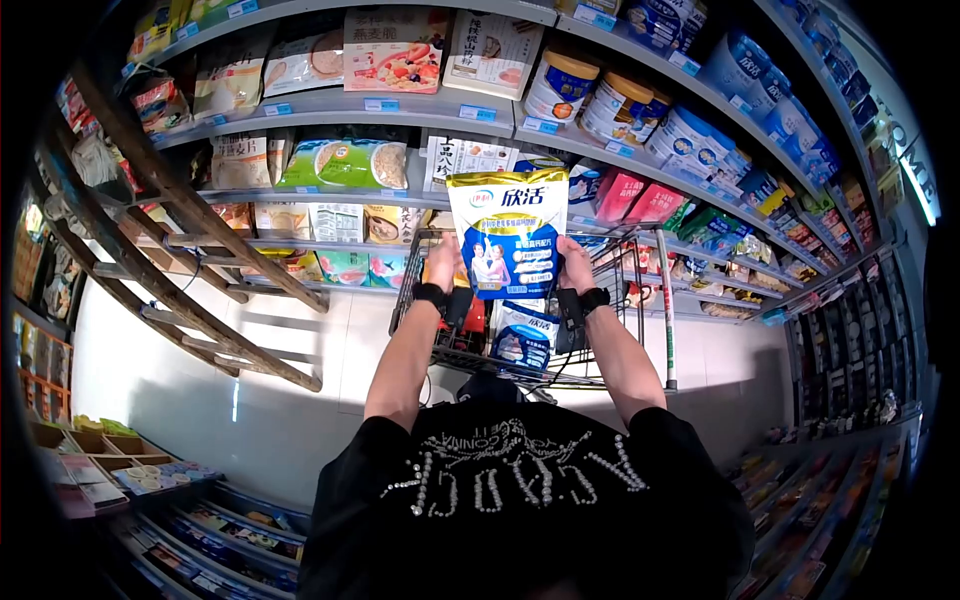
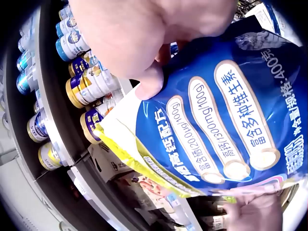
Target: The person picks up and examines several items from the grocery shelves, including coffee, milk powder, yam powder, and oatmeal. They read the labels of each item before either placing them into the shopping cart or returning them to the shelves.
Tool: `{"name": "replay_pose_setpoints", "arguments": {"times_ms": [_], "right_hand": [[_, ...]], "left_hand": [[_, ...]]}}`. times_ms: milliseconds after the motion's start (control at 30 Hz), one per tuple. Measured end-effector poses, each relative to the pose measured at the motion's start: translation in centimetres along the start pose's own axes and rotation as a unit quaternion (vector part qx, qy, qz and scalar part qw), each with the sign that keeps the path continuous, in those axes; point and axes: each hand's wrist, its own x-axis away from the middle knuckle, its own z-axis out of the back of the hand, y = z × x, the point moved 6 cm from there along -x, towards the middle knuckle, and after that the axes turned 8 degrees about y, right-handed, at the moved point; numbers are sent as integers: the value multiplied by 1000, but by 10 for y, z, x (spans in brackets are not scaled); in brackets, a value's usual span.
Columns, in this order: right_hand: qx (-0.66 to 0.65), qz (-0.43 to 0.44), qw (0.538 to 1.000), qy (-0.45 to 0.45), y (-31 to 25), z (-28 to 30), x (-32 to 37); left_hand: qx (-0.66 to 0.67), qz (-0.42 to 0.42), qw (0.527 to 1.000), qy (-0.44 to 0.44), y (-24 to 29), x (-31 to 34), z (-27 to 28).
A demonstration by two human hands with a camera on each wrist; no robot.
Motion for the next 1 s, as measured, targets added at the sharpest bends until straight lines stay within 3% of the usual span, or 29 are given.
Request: {"name": "replay_pose_setpoints", "arguments": {"times_ms": [67,100,267,333,367,433,533,567,733,1000], "right_hand": [[-16,15,999,25,-6,-2,-2],[-3,15,1000,25,-10,-5,-1],[-3,3,1000,20,-21,0,-12],[90,27,994,55,-35,6,-13],[93,15,996,5,-45,-1,-9],[130,48,990,16,-68,-7,-11],[166,86,981,-46,-96,-5,-30],[167,92,981,-39,-107,-9,-27],[150,108,983,-3,-140,-34,-6],[158,117,980,16,-142,-36,-3]], "left_hand": [[-27,15,995,-95,-31,-11,5],[-4,-6,998,-63,-16,17,-1],[-59,-63,995,-48,10,25,-10],[-74,-123,987,-68,24,16,-20],[-77,-141,985,-69,33,16,-24],[-81,-164,980,-82,55,20,-36],[-77,-168,979,-92,87,34,-58],[-128,-188,969,-95,93,26,-63],[-108,-203,967,-108,130,40,-85],[-96,-227,963,-106,135,39,-80]]}}
